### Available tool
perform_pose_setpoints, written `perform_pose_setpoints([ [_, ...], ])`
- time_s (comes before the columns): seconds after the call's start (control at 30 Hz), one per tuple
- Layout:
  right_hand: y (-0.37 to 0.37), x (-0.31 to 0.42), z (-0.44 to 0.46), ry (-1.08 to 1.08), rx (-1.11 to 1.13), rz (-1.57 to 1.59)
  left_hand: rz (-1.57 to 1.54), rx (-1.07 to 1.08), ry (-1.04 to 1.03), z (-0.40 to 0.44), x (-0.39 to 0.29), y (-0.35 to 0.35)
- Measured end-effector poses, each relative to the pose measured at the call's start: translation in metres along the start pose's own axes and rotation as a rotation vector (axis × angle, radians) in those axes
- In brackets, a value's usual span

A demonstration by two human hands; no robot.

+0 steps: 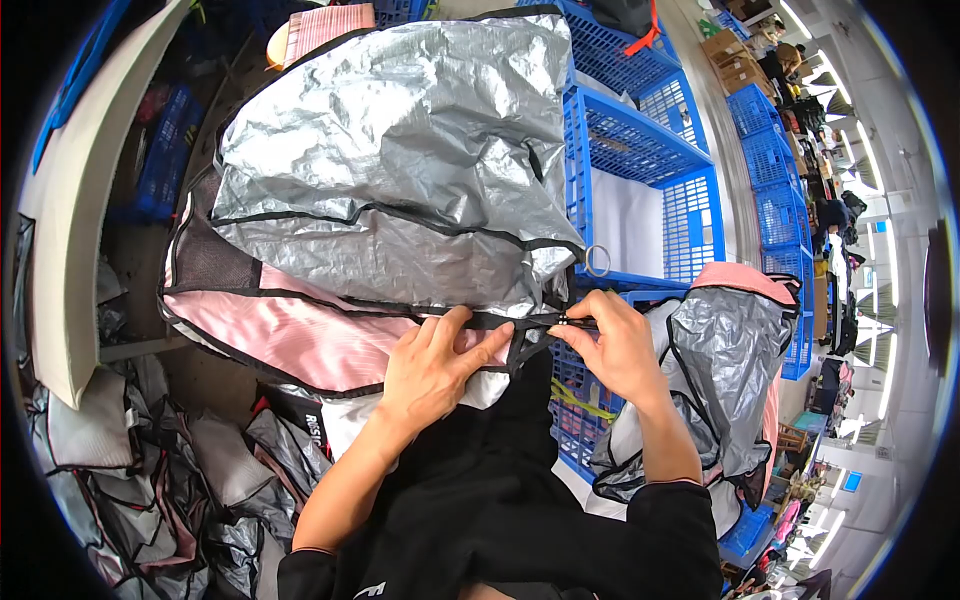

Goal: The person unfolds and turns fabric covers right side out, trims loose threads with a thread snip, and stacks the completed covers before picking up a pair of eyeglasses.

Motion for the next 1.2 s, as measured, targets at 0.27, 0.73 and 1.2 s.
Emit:
perform_pose_setpoints([
  [0.27,-0.005,-0.011,-0.008,-0.124,-0.04,0.126,-0.007,-0.006,-0.001,0.0,0.001,-0.001],
  [0.73,-0.007,-0.002,-0.005,-0.087,-0.024,0.053,-0.003,-0.011,-0.002,0.001,0.0,0.001],
  [1.2,-0.01,-0.003,-0.006,-0.042,-0.065,0.052,-0.011,-0.013,0.002,0.0,0.001,0.0],
])
Point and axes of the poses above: each hand's wrist, its own z-axis towards the middle knuckle, its own y-axis out of the back of the hand, x = y × z, the point moved 6 cm from there along z, towards the middle knuckle, and after that the axes turned 3 degrees about x, right-handed, at the moved point
